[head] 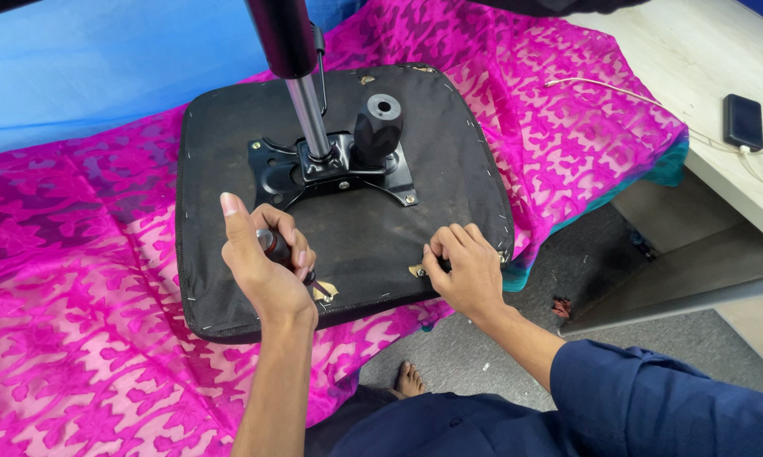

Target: The person uses a screwdriver to tighten screws on the underside of an inverted chair seat, securing the metal mounting plate to the seat base. The person works on multiple screw locations around the central gas lift post.

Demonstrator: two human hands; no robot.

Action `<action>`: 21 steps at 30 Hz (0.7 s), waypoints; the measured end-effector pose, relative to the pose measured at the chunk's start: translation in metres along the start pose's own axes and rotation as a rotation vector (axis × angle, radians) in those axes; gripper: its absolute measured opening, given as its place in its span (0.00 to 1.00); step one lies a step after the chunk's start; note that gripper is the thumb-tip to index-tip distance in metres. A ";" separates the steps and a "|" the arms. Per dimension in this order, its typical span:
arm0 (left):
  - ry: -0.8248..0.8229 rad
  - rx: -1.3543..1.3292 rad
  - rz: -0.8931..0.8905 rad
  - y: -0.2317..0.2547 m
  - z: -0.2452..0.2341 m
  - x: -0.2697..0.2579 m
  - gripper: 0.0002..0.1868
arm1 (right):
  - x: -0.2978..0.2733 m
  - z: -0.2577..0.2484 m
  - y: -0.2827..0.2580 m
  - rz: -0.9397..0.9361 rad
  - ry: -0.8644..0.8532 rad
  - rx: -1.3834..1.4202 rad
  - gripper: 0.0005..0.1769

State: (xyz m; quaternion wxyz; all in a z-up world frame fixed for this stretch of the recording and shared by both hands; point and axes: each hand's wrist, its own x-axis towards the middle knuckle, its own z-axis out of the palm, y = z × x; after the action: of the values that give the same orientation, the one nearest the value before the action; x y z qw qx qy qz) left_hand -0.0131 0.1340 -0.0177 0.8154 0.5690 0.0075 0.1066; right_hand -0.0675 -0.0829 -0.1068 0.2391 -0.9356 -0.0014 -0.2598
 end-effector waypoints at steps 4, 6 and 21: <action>-0.004 -0.013 -0.006 0.000 0.000 0.000 0.36 | -0.001 0.000 0.000 -0.023 0.026 0.017 0.12; -0.001 -0.026 -0.005 0.000 -0.001 0.001 0.37 | -0.001 0.000 0.000 -0.021 0.027 0.016 0.12; 0.003 -0.031 0.004 -0.001 -0.002 0.001 0.37 | -0.001 0.000 0.000 -0.012 0.009 0.007 0.12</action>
State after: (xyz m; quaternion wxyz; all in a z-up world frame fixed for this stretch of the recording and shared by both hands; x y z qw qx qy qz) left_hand -0.0129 0.1362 -0.0190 0.8238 0.5562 0.0061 0.1090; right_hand -0.0684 -0.0830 -0.1077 0.2407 -0.9335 -0.0069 -0.2656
